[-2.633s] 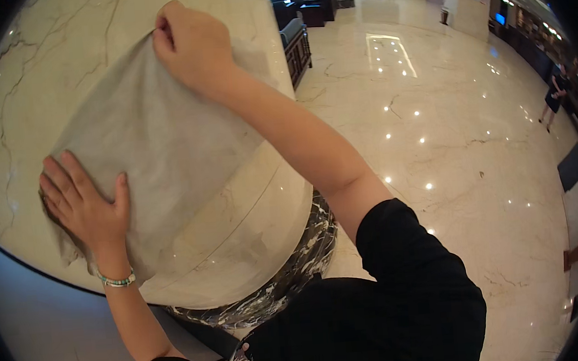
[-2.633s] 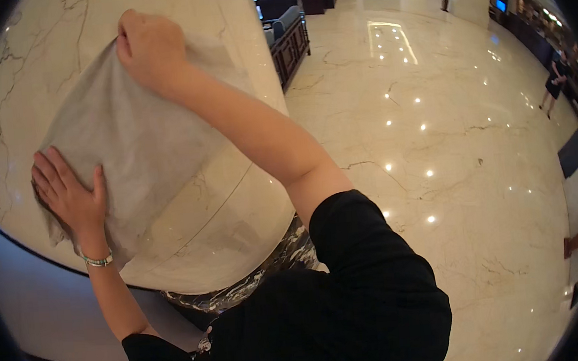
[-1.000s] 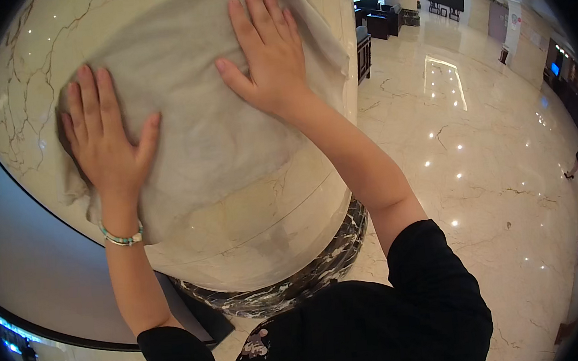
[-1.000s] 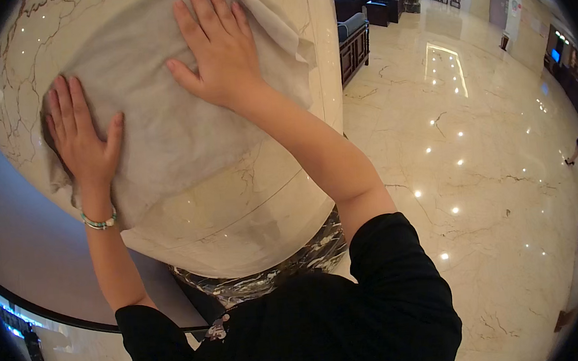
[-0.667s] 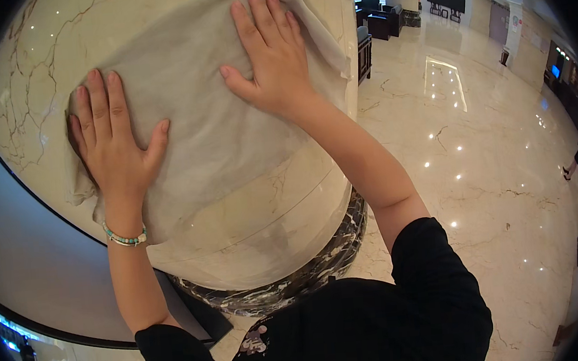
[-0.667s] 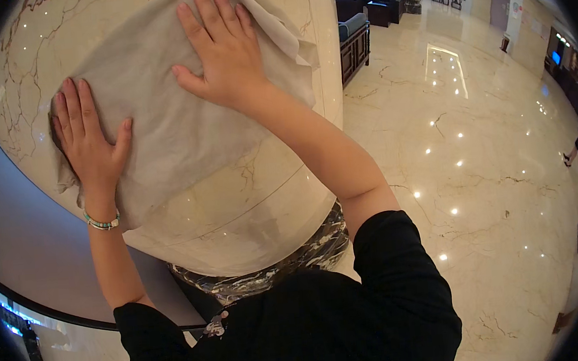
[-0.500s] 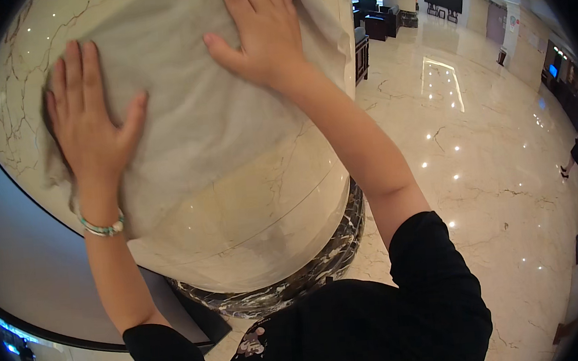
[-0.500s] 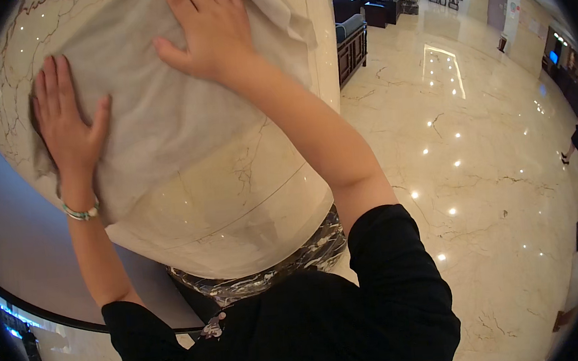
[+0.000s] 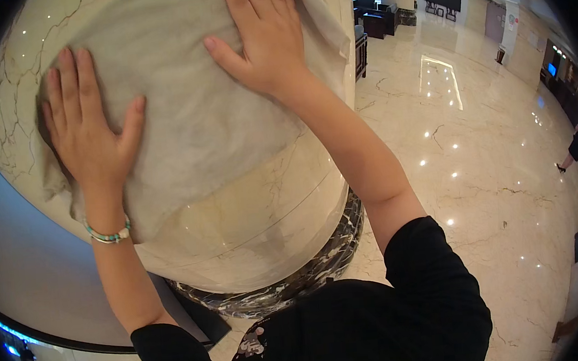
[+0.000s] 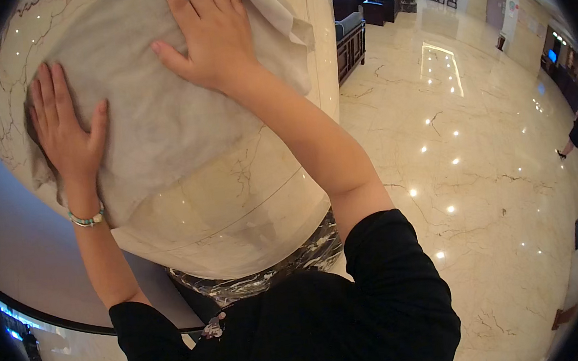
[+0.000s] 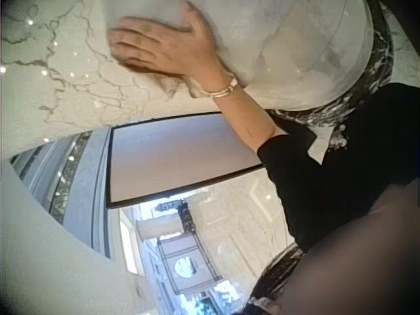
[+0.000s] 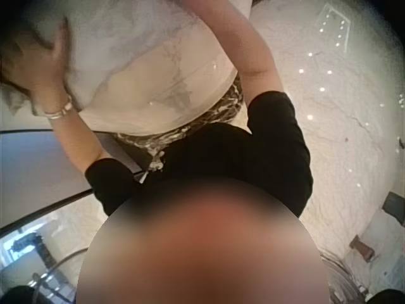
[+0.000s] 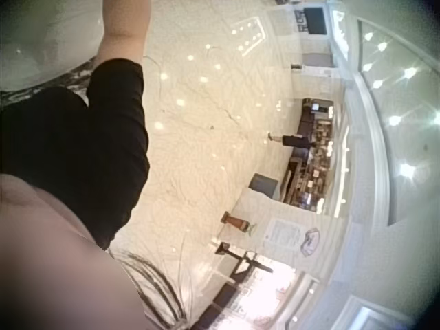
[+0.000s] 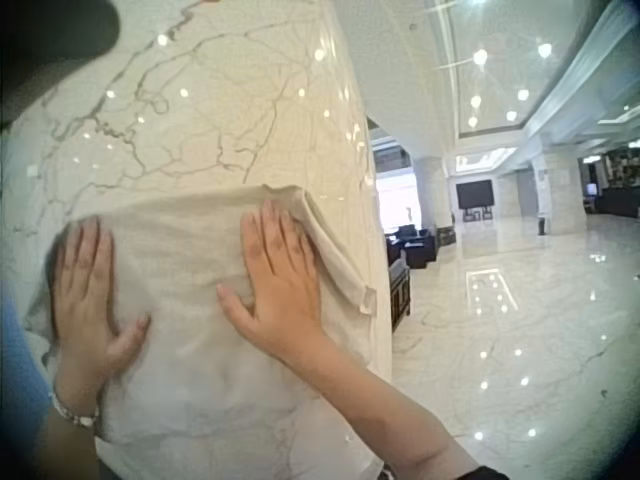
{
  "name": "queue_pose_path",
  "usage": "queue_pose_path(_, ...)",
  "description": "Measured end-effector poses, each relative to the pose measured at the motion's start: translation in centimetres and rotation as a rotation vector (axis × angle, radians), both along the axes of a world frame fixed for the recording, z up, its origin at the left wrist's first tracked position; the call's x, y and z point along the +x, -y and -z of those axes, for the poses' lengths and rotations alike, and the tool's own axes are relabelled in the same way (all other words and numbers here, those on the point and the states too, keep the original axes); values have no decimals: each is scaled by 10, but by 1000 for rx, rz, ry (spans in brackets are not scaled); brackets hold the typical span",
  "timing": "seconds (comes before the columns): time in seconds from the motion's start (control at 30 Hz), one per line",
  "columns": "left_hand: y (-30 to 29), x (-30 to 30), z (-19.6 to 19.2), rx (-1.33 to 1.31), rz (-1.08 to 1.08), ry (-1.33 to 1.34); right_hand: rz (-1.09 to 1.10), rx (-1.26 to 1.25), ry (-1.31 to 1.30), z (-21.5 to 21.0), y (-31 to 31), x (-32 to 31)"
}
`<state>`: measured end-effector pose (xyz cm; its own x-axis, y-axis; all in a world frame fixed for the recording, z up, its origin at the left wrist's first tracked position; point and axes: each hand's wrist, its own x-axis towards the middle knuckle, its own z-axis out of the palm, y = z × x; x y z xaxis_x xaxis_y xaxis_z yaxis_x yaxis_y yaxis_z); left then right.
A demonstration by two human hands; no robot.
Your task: The recorder is cleaning a large marble pillar with a grey cloth in a lobby.
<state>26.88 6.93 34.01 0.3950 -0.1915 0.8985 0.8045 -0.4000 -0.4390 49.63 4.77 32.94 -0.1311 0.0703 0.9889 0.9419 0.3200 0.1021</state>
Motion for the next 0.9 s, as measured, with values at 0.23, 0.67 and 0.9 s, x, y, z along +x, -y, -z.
queue_pose_path(0.23, 5, -1, 50, -136, -41, 28, -2, 30, -16, 52, -8, 4)
queue_pose_path(0.67, 2, -1, 20, -102, -16, 10, 12, 77, 18, 19, -1, 2)
queue_pose_path(0.9, -7, -3, -42, 80, -11, -52, 24, 106, 69, -43, -10, 9)
